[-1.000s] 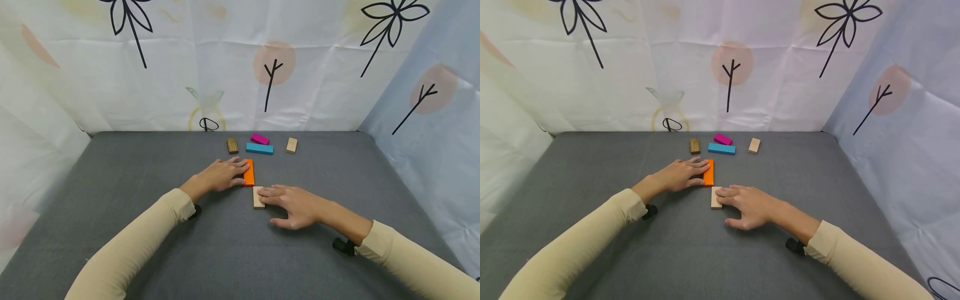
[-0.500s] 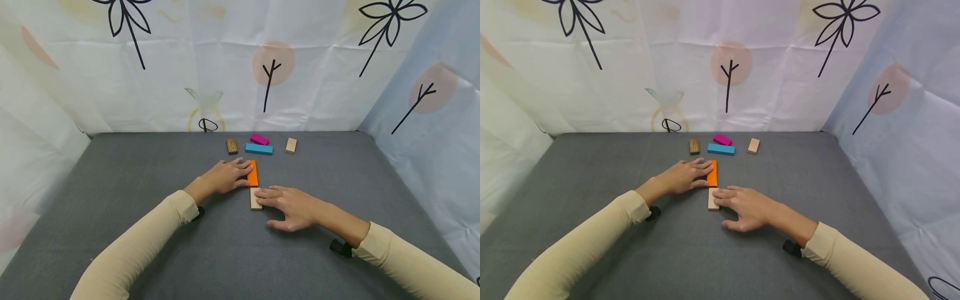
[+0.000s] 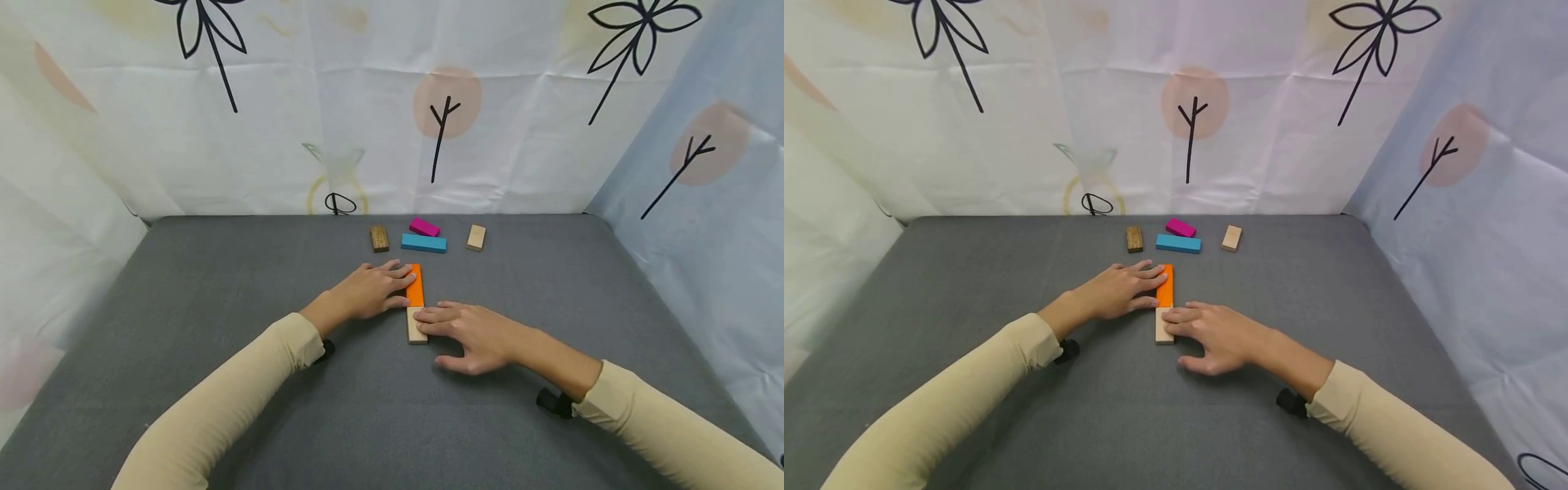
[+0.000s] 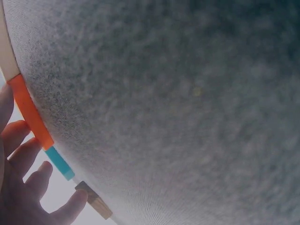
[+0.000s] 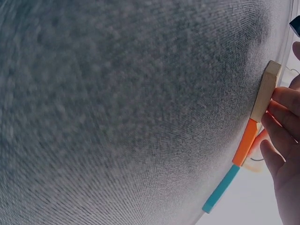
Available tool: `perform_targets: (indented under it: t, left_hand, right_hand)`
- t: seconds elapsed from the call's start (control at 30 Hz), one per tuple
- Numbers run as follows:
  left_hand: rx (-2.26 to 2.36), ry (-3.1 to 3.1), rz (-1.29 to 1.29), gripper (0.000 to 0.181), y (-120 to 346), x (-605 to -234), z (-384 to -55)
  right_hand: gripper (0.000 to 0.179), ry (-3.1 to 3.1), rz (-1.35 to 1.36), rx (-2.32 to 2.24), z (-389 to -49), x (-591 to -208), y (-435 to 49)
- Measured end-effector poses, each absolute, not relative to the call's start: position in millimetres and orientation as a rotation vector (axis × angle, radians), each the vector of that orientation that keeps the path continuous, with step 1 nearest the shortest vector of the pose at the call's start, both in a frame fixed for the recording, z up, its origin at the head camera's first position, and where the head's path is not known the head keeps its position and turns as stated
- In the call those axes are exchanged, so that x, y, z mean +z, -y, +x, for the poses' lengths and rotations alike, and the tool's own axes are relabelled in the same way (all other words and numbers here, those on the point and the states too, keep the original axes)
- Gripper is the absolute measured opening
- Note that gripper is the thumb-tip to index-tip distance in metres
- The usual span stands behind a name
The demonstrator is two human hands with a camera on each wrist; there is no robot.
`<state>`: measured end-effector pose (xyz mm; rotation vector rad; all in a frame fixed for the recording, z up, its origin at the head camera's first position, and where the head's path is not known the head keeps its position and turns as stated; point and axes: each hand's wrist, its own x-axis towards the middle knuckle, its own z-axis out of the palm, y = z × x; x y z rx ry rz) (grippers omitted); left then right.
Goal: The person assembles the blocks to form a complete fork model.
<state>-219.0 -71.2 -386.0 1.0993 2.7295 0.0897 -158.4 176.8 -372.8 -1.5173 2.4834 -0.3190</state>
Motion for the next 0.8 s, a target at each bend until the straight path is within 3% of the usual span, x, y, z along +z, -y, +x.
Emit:
perform_targets:
  t: [0.8]
  left_hand:
    - [0.131, -2.715, 1.099, 0.061, 73.0, -383.6, -210.5]
  right_hand:
    - [0.059, -2.522, -1.615, -0.276, -150.2, -378.0, -176.5]
